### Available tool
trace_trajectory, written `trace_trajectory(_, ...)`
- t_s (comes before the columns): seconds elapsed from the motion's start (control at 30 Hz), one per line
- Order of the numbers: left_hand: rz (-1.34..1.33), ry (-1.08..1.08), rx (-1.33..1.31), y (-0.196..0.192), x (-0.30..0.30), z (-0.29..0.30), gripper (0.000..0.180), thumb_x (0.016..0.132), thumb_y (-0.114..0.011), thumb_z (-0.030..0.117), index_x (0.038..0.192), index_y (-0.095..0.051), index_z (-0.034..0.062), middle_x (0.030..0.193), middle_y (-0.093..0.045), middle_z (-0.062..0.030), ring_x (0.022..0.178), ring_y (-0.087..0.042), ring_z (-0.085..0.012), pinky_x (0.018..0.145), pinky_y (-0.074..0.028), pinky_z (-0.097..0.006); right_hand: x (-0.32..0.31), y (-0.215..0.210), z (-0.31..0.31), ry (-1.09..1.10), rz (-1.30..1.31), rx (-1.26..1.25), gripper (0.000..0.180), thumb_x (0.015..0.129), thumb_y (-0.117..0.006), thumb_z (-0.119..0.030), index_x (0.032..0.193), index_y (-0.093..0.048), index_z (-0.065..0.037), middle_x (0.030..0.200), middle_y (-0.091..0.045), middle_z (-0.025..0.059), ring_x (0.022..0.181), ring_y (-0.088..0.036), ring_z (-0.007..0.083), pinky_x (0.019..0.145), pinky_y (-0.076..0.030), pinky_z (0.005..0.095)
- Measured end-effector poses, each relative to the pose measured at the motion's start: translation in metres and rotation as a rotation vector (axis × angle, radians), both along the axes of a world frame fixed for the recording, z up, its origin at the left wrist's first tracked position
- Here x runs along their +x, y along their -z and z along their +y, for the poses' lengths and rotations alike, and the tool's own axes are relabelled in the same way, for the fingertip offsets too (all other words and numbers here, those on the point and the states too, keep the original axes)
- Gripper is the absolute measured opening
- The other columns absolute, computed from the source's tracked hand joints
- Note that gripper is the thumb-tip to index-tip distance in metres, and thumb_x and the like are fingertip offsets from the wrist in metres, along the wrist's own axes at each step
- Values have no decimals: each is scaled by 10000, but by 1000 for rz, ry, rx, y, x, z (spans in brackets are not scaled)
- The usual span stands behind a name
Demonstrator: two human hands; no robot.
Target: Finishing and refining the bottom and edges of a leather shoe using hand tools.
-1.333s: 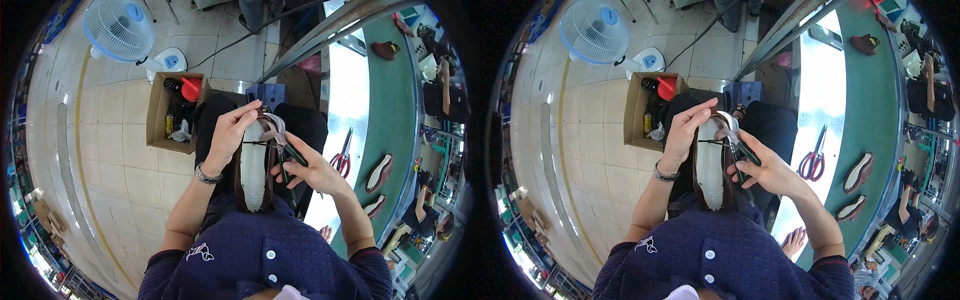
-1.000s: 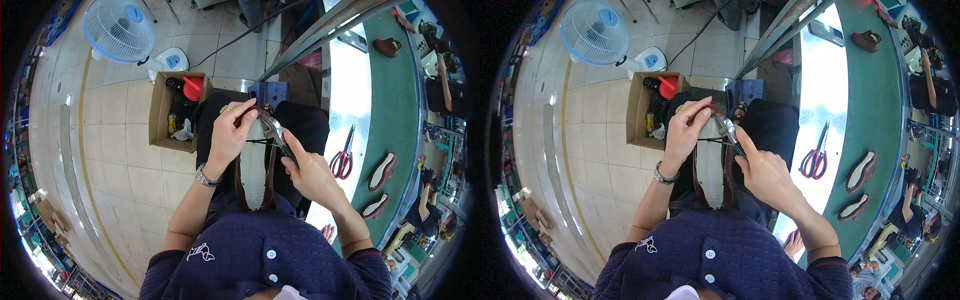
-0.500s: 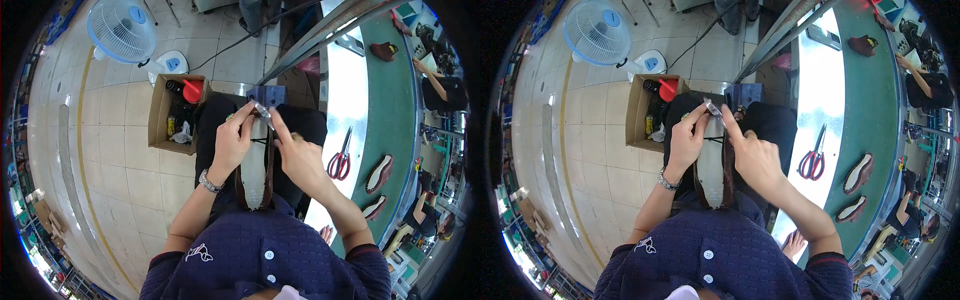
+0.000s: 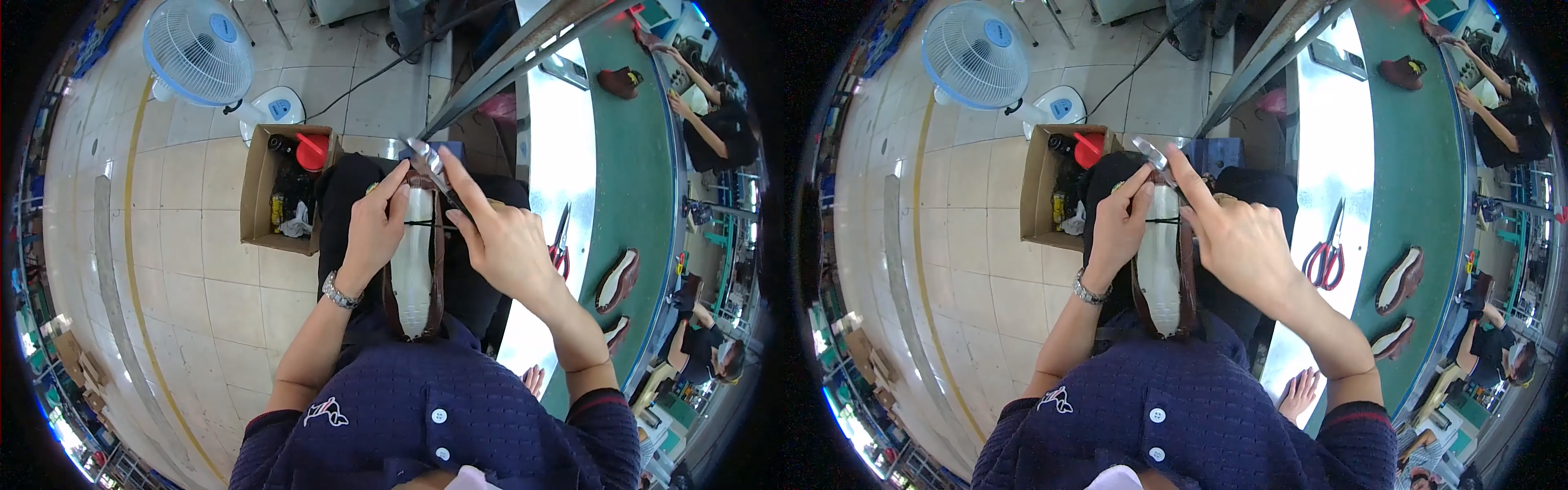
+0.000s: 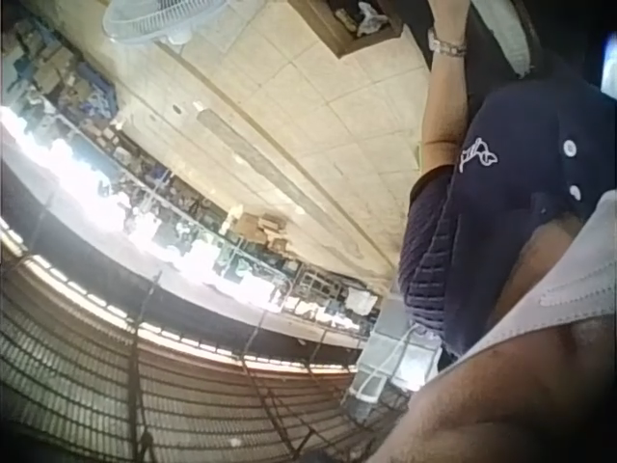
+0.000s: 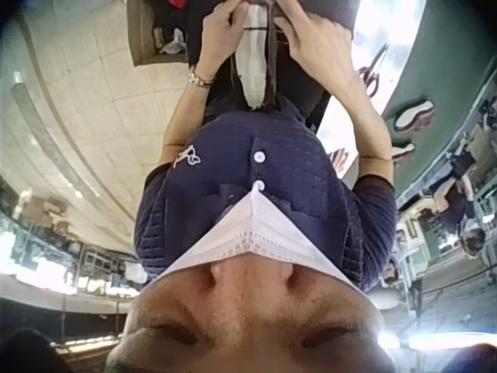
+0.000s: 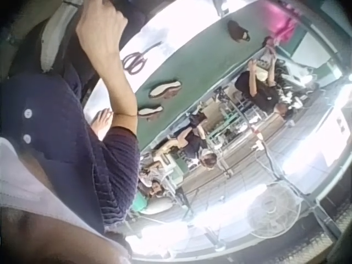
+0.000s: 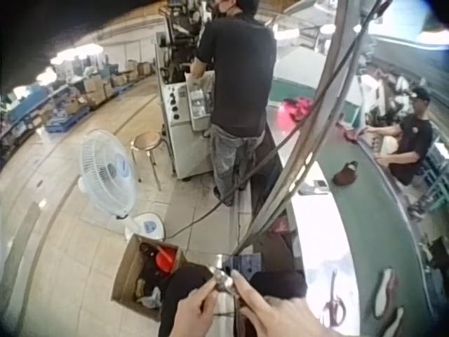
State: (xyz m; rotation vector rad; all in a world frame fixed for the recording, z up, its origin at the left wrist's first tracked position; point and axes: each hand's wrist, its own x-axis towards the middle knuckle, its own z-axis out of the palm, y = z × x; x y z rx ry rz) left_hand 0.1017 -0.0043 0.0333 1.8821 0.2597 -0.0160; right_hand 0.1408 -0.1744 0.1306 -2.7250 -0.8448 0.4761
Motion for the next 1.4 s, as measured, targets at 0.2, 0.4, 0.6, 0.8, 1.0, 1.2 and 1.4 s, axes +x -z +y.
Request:
trace_trajectory(0.2, -165, 44, -376, 24, -4, 1, 626, 943, -542, 56, 1501, -263, 14, 1351, -558, -177, 1127, -588, -167, 897, -470, -260, -5, 35, 3, -10, -55, -42, 710, 923, -580, -137, 1534, -220, -181, 647, -632, 155, 544, -635, 330, 472, -481, 402)
trace_trajectory(0.4, 224, 72, -645, 15, -53, 9, 1044, 840, -743, 103, 1539, 28, 24, 1580, -163, -207, 1426, -261, -239, 1129, -284, -341, -7, 15, 1, -21, -131, 107, 771, 901, -566, -107, 1549, -157, -197, 669, -642, 156, 515, -632, 302, 445, -488, 383)
trace_trajectory(0.6, 489, 147, -977, 12, -59, -1, 979, 828, -756, 118, 1552, -98, 96, 1487, -346, -89, 1316, -397, -185, 1096, -331, -331, -2, 16, 1, 11, 29, 57, 794, 935, -557, -118, 1556, -76, -238, 609, -616, 182, 533, -629, 338, 501, -509, 404)
trace_trajectory(0.8, 292, 253, -881, -7, -81, -7, 1025, 787, -788, 75, 1550, -103, 85, 1507, -325, -86, 1362, -357, -184, 1118, -306, -332, -39, 3, -35, 378, 242, 700, 562, 879, -691, -192, 1407, -508, -138, 983, -612, 96, 675, -579, 165, 654, -509, 330)
trace_trajectory(1.0, 76, 459, -692, 60, -74, -12, 1210, 707, -841, 49, 1566, 5, 148, 1585, -200, -98, 1435, -244, -191, 1140, -281, -352, -92, 46, -41, 370, 78, 558, 776, 734, -810, -367, 1373, -489, -69, 1063, -645, 218, 962, -653, 415, 860, -529, 458)
trace_trajectory(1.2, 241, 625, -715, 54, -85, -6, 1210, 689, -867, 115, 1559, -26, 104, 1577, -218, -128, 1416, -281, -196, 1139, -291, -351, -134, 83, -51, 493, 159, 443, 732, 742, -824, -283, 1362, -512, -50, 1187, -631, 201, 1067, -628, 354, 922, -510, 420)
trace_trajectory(1.4, 437, 395, -667, 13, -87, -7, 985, 761, -845, 222, 1485, -246, -74, 1441, -419, -192, 1295, -459, -192, 1096, -357, -335, -153, 104, -55, 448, 134, 417, 748, 741, -813, -334, 1391, -496, -144, 1130, -609, 276, 940, -661, 414, 767, -568, 425)
